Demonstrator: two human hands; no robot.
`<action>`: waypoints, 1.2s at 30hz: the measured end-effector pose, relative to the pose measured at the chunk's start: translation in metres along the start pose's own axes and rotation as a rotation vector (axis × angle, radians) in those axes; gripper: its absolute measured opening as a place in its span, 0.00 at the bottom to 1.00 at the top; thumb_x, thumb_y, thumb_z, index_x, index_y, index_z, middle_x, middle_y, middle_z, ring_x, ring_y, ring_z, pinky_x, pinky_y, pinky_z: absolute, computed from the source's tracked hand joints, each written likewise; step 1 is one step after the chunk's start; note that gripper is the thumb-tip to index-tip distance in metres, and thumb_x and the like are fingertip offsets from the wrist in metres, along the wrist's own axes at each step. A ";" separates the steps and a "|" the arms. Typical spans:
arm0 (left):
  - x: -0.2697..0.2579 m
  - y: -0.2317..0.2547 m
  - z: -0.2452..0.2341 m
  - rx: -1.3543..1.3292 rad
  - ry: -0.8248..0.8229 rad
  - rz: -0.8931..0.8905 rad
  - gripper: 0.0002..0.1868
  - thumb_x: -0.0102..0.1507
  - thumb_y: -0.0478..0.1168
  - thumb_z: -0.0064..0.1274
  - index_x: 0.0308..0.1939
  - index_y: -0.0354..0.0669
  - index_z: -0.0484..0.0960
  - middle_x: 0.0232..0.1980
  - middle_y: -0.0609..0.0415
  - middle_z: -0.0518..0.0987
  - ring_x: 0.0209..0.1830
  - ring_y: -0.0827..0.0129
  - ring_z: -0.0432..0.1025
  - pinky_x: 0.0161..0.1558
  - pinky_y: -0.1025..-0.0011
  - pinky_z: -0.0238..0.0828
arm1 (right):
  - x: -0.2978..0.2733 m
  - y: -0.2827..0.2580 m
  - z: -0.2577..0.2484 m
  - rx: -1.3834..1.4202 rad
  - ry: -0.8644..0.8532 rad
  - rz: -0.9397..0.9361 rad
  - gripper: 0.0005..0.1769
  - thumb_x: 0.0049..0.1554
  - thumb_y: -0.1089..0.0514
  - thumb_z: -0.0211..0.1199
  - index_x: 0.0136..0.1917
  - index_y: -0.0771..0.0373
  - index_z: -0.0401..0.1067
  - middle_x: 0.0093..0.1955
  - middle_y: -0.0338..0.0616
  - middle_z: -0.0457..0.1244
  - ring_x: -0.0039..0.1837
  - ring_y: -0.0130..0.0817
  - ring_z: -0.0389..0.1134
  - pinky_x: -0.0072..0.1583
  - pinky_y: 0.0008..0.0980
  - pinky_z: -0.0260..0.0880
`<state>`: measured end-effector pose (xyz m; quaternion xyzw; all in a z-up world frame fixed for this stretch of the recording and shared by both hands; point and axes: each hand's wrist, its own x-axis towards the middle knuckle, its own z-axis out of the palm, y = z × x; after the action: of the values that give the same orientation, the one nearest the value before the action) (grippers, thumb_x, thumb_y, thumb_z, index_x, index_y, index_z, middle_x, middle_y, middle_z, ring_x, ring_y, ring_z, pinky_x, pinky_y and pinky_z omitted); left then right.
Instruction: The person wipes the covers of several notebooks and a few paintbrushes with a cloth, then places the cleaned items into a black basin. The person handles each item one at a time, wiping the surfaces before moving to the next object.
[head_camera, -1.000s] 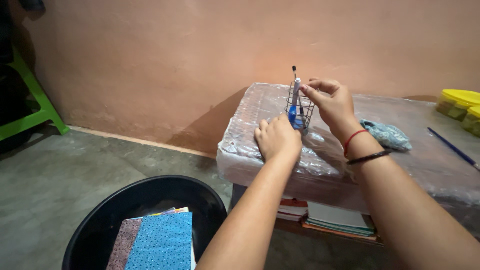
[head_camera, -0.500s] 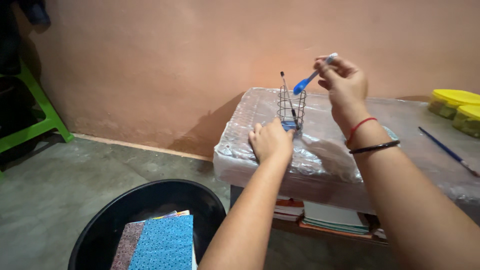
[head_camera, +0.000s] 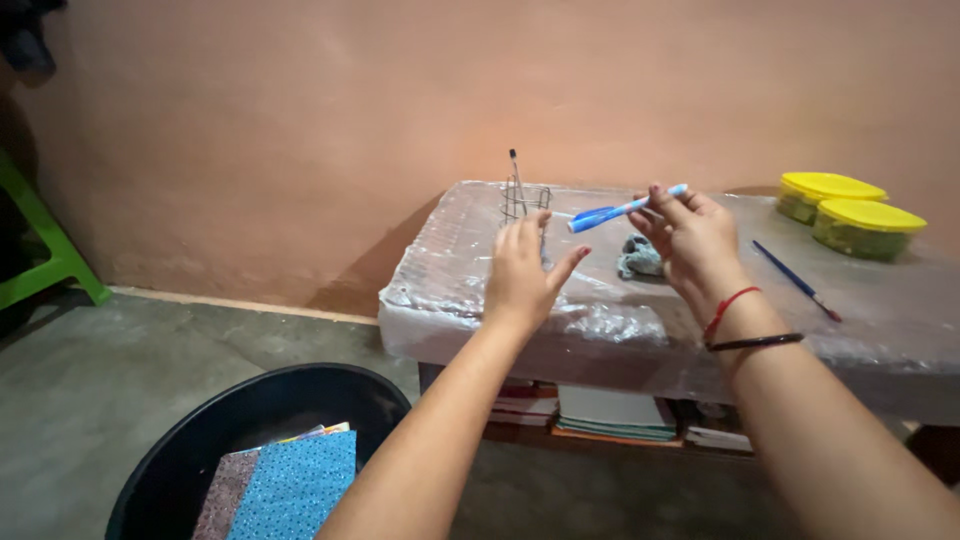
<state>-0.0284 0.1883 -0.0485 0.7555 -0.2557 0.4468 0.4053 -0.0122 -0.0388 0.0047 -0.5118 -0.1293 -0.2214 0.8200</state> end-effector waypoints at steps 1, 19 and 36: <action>0.001 0.005 0.010 -0.075 -0.041 -0.028 0.37 0.62 0.59 0.62 0.64 0.37 0.71 0.57 0.42 0.78 0.59 0.52 0.71 0.59 0.56 0.68 | -0.004 0.004 -0.005 0.020 -0.005 0.006 0.08 0.63 0.62 0.63 0.50 0.68 0.67 0.49 0.49 0.69 0.52 0.39 0.75 0.55 0.33 0.80; 0.026 -0.041 0.119 -1.268 -0.120 -0.672 0.20 0.67 0.37 0.54 0.62 0.40 0.69 0.49 0.49 0.83 0.44 0.68 0.79 0.47 0.69 0.79 | -0.024 0.029 -0.039 -0.543 -0.321 0.113 0.14 0.61 0.56 0.63 0.55 0.67 0.77 0.48 0.44 0.72 0.45 0.23 0.71 0.47 0.25 0.72; 0.023 -0.048 0.142 -1.172 -0.319 -0.642 0.17 0.69 0.41 0.51 0.60 0.38 0.75 0.50 0.53 0.82 0.44 0.73 0.75 0.42 0.75 0.72 | -0.020 0.021 -0.038 -0.383 -0.462 0.322 0.11 0.64 0.53 0.57 0.48 0.64 0.73 0.37 0.35 0.65 0.37 0.22 0.62 0.42 0.22 0.64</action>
<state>0.0845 0.0942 -0.0849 0.5063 -0.2752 -0.0242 0.8169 -0.0195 -0.0604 -0.0373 -0.7070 -0.1854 0.0127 0.6824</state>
